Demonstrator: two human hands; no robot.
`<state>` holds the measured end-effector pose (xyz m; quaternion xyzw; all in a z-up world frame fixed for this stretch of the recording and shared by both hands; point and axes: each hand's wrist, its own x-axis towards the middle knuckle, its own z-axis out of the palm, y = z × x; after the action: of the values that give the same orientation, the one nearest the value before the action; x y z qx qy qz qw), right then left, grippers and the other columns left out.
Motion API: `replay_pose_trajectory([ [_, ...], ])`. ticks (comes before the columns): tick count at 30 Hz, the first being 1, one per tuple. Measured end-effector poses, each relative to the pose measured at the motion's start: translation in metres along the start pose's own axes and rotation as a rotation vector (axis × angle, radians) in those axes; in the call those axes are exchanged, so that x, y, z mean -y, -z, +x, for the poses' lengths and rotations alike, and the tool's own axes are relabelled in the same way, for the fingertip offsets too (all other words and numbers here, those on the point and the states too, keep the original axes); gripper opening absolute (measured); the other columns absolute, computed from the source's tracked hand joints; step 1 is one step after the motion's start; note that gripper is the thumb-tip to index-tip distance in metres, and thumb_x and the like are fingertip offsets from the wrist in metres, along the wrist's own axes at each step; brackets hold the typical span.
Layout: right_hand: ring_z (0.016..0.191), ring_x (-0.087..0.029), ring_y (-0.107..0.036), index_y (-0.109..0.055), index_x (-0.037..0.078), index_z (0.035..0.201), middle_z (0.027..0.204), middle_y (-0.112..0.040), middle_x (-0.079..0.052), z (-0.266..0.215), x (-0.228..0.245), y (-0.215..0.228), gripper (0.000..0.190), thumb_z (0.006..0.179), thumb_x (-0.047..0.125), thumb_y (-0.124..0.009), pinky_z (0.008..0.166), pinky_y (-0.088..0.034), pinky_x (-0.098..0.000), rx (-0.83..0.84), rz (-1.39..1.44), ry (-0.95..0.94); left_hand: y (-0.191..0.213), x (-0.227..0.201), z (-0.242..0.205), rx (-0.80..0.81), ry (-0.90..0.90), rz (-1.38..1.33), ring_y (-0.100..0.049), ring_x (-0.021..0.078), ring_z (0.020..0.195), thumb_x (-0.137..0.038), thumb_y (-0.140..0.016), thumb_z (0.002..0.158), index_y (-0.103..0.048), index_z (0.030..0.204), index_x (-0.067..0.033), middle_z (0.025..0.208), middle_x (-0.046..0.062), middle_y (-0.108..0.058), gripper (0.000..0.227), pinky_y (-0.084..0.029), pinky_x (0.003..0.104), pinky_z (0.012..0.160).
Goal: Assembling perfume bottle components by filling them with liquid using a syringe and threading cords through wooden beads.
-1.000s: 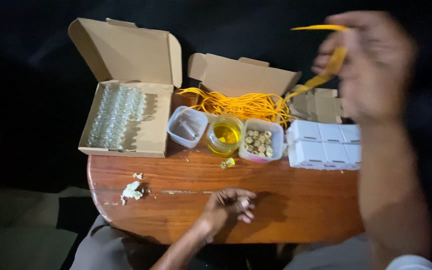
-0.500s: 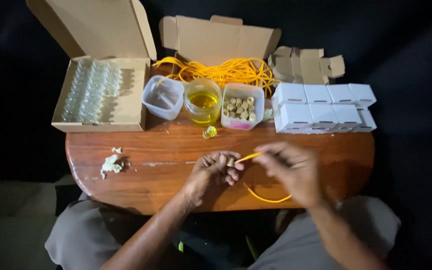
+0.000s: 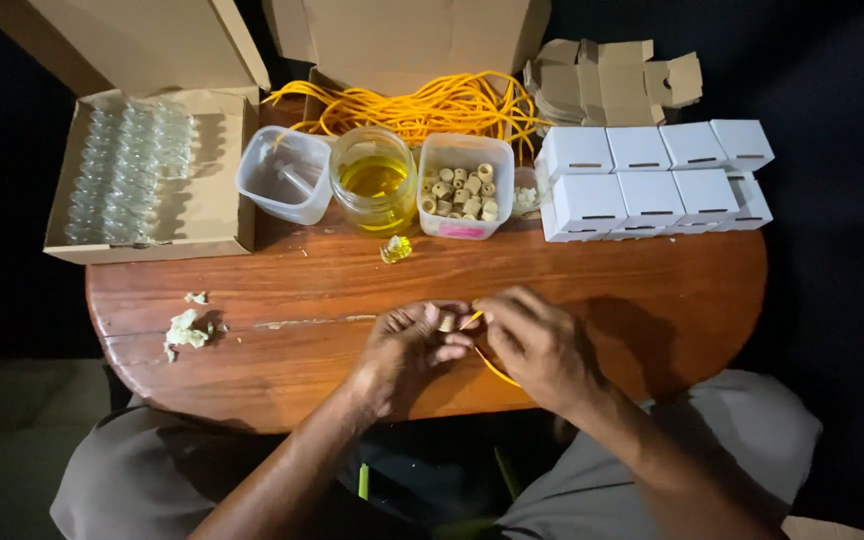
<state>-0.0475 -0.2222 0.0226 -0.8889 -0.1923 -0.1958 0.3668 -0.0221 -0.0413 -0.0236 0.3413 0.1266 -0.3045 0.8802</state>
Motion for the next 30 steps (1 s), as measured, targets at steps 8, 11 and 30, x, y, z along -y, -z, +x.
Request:
replay_pose_trajectory([
  [8, 0.058, -0.009, -0.061, -0.076, 0.006, 0.095, 0.061, -0.07, -0.007, 0.003, 0.002, 0.007, 0.015, 0.086, -0.002, -0.067, 0.055, -0.049, -0.0227, 0.04, 0.424, -0.51, -0.022, -0.028, -0.016, -0.201, 0.065, -0.085, -0.076, 0.0329, 0.093, -0.015, -0.058, 0.098, -0.066, 0.122, 0.0108, 0.109, 0.029, -0.074, 0.036, -0.062, 0.044, 0.087],
  [11, 0.068, -0.011, -0.065, -0.074, 0.003, 0.099, 0.077, -0.074, -0.009, -0.002, -0.006, -0.004, 0.02, 0.081, -0.006, -0.073, 0.061, -0.057, -0.0265, 0.044, 0.534, -0.527, -0.018, -0.023, -0.013, -0.206, 0.06, -0.089, -0.076, 0.0326, 0.095, -0.016, -0.059, 0.097, -0.066, 0.123, 0.0099, 0.111, 0.028, -0.074, 0.037, -0.062, 0.043, 0.089],
  [30, 0.072, -0.028, -0.07, -0.072, 0.01, 0.098, 0.078, -0.064, -0.008, 0.0, -0.002, -0.011, 0.012, 0.093, 0.002, -0.065, 0.066, -0.057, -0.0357, 0.093, 0.081, -0.09, 0.005, -0.005, -0.003, -0.054, 0.075, 0.05, -0.074, 0.0293, 0.104, -0.018, -0.052, 0.1, -0.06, 0.133, 0.0062, 0.116, 0.022, -0.072, 0.042, -0.061, 0.038, 0.094],
])
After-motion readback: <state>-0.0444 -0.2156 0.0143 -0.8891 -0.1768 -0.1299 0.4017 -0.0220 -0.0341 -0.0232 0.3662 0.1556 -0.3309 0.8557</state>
